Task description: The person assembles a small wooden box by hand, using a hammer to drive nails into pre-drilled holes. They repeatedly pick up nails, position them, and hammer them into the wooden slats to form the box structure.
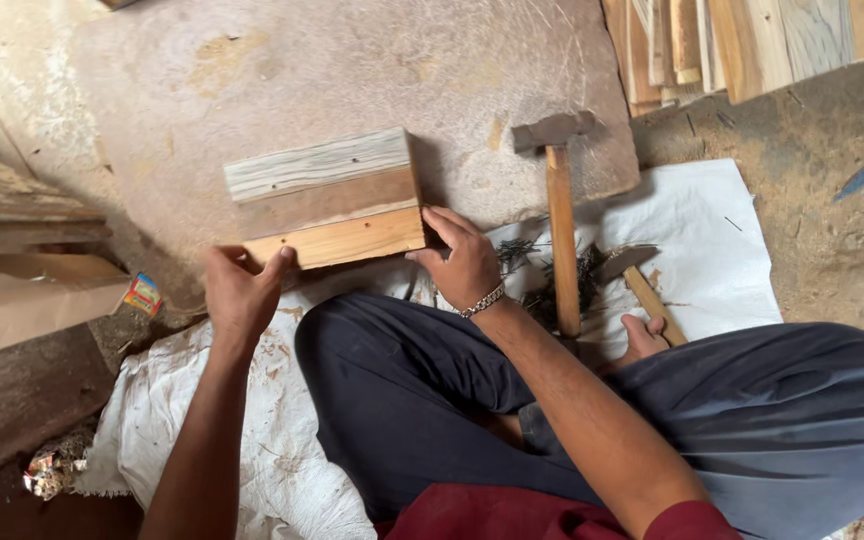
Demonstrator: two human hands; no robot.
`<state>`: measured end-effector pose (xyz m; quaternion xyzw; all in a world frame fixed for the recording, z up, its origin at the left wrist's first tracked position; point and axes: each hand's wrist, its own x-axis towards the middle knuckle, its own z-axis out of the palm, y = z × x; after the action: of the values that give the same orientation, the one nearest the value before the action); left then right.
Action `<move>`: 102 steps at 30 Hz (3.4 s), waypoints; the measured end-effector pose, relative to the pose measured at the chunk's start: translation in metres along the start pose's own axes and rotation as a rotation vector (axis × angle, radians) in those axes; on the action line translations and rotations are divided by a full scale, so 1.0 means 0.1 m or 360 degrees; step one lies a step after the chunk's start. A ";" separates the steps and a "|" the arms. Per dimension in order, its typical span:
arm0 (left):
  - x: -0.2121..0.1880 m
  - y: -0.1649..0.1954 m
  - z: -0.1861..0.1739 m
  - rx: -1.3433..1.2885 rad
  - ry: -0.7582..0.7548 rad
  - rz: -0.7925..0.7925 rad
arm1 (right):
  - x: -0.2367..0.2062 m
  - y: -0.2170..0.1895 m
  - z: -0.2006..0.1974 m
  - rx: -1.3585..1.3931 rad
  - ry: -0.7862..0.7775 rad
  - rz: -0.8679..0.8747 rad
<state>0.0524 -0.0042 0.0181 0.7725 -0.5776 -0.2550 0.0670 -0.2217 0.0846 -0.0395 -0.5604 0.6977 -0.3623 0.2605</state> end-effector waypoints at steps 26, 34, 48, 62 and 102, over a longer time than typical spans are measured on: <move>0.87 1.46 0.76 0.0201 -0.0123 0.1101 | 0.42 0.27 -0.09 0.0233 0.0290 -0.0207; 0.93 1.39 0.65 0.0389 -0.0270 0.1500 | 0.46 0.27 -0.07 0.0206 0.0217 -0.0161; 0.93 1.38 0.59 0.0373 -0.0302 0.1463 | 0.51 0.17 -0.16 0.0031 0.0085 -0.0278; 0.97 1.34 0.60 0.0364 -0.0265 0.1460 | 0.86 -0.11 -0.45 -0.0148 -0.0587 0.0484; -1.24 1.01 2.03 0.0311 -0.1149 0.1308 | 1.45 -1.01 -0.42 -0.1335 -0.1007 0.0343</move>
<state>-0.1549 0.1167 -0.0776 0.3497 -0.8388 -0.4016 -0.1133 -0.2280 -0.0585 0.0728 -0.6235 0.7235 0.1629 0.2475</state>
